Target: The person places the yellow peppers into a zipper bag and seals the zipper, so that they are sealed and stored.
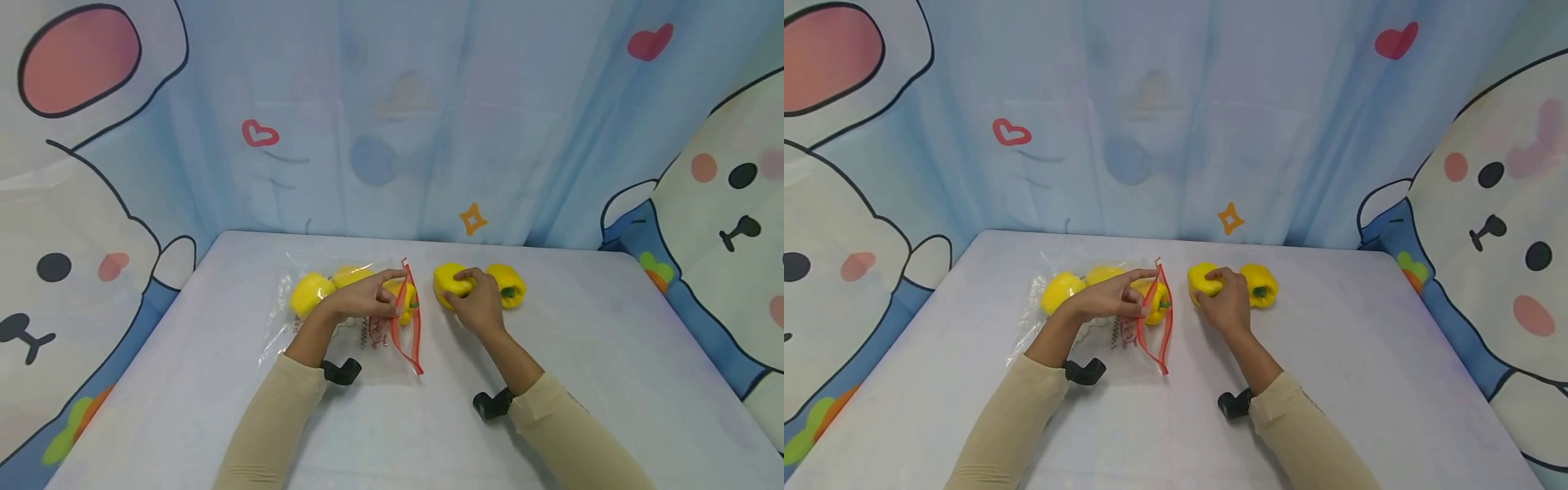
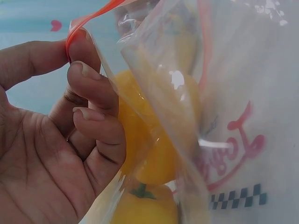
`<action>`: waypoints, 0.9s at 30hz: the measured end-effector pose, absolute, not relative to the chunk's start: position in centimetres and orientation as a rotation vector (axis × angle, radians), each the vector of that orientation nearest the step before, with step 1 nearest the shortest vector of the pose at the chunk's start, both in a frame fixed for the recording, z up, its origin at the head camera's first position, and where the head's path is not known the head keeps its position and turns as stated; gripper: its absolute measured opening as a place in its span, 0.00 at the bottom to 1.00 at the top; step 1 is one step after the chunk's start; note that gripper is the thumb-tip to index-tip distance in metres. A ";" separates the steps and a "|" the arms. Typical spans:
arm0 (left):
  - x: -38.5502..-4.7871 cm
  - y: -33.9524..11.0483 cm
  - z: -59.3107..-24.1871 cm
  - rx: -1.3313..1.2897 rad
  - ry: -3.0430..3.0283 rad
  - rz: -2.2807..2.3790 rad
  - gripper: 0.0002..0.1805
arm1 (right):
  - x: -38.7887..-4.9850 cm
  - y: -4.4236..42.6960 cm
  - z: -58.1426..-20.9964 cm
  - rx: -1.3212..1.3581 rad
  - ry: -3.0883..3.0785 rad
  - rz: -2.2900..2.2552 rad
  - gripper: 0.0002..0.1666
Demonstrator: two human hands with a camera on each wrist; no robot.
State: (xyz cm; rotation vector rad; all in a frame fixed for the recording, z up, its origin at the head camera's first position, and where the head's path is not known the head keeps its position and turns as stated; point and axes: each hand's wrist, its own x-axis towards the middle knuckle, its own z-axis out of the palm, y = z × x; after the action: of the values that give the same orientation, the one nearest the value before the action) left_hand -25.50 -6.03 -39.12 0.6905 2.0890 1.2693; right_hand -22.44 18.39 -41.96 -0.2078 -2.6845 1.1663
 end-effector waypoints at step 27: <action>-25.3 -6.0 -39.1 0.714 2.086 1.270 0.42 | -16.7 18.3 -40.4 -0.082 -2.700 1.459 0.41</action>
State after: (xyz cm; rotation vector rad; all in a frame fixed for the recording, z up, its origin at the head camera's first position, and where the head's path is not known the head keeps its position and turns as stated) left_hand -25.34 -6.01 -39.07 0.7143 2.0857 1.2701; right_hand -16.65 18.30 -40.41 -0.0820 -2.6996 1.4586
